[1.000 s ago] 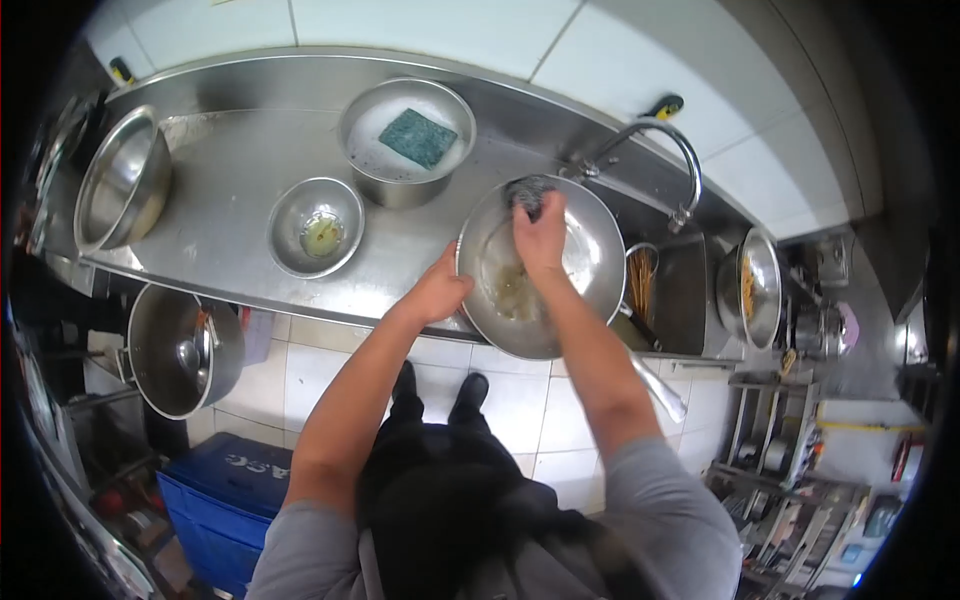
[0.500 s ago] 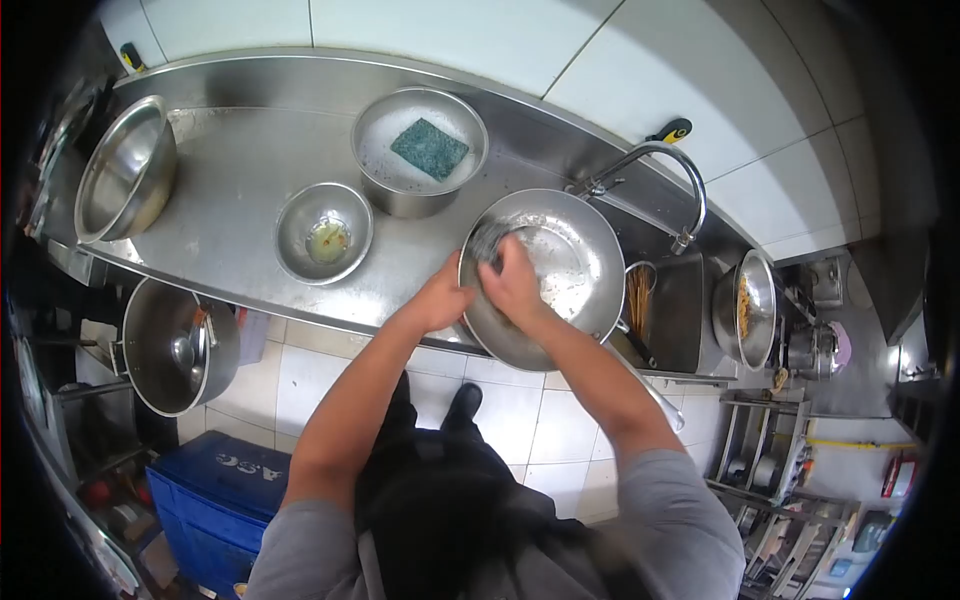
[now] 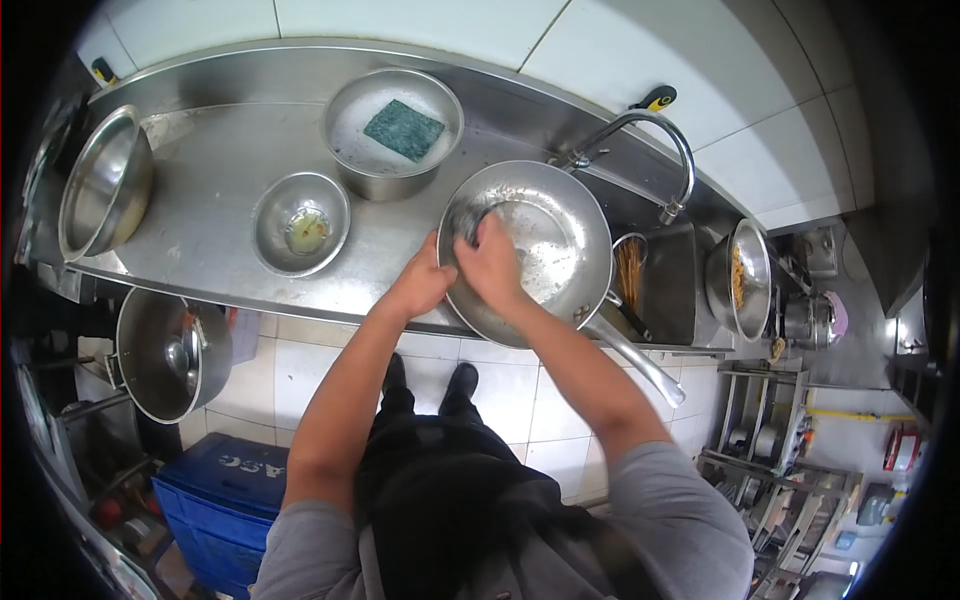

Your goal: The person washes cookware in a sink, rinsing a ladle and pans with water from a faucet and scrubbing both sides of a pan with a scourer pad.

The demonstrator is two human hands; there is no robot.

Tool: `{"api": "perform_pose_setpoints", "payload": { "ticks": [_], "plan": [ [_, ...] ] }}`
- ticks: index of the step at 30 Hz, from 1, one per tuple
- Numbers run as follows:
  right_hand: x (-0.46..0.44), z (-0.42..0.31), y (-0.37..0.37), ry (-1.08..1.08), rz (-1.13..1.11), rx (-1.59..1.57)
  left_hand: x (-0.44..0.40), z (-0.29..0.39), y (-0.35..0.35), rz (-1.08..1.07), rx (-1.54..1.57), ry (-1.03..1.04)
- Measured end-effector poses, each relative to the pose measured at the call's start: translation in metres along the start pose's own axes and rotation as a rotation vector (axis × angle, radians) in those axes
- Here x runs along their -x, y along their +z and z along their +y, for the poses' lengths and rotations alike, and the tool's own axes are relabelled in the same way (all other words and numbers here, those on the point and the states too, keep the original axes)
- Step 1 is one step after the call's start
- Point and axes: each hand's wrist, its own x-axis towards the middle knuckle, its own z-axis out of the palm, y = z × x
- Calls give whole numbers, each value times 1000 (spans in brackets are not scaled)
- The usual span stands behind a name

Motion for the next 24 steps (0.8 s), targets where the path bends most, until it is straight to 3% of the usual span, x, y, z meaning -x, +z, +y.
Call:
{"api": "perform_pose_setpoints", "payload": {
  "ticks": [1,2,4,8,9,13,14,16,20,22,24],
  "plan": [
    [9,7,-2,-45,-98,31,0,-7,1,49,-75,134],
    [1,18,-10,-34,-103,33,2,-15,3,43,-71,124],
    [-47,27,-31,-82,28,249,4,-1,4,53,-123,56],
    [-56,35,-6,67,367,136,-4,-12,4,99,-153,86],
    [-46,30,-3,68,359,139,2,0,4,66,-75,42],
    [12,6,-19,17,-313,60,-3,-11,1,2,-34,65],
    [14,5,-28,15,-308,62,-5,-13,1,0,-35,70],
    [20,7,-49,48,-666,79,-1,-10,5,41,-56,52],
    [-28,19,-36,-61,-370,148,-6,-18,8,38,-113,117],
    [-53,6,-48,194,-72,181,-4,-10,8,72,-113,130],
    [-47,13,-47,154,53,240,-1,-7,9,66,-132,92]
  ]
}}
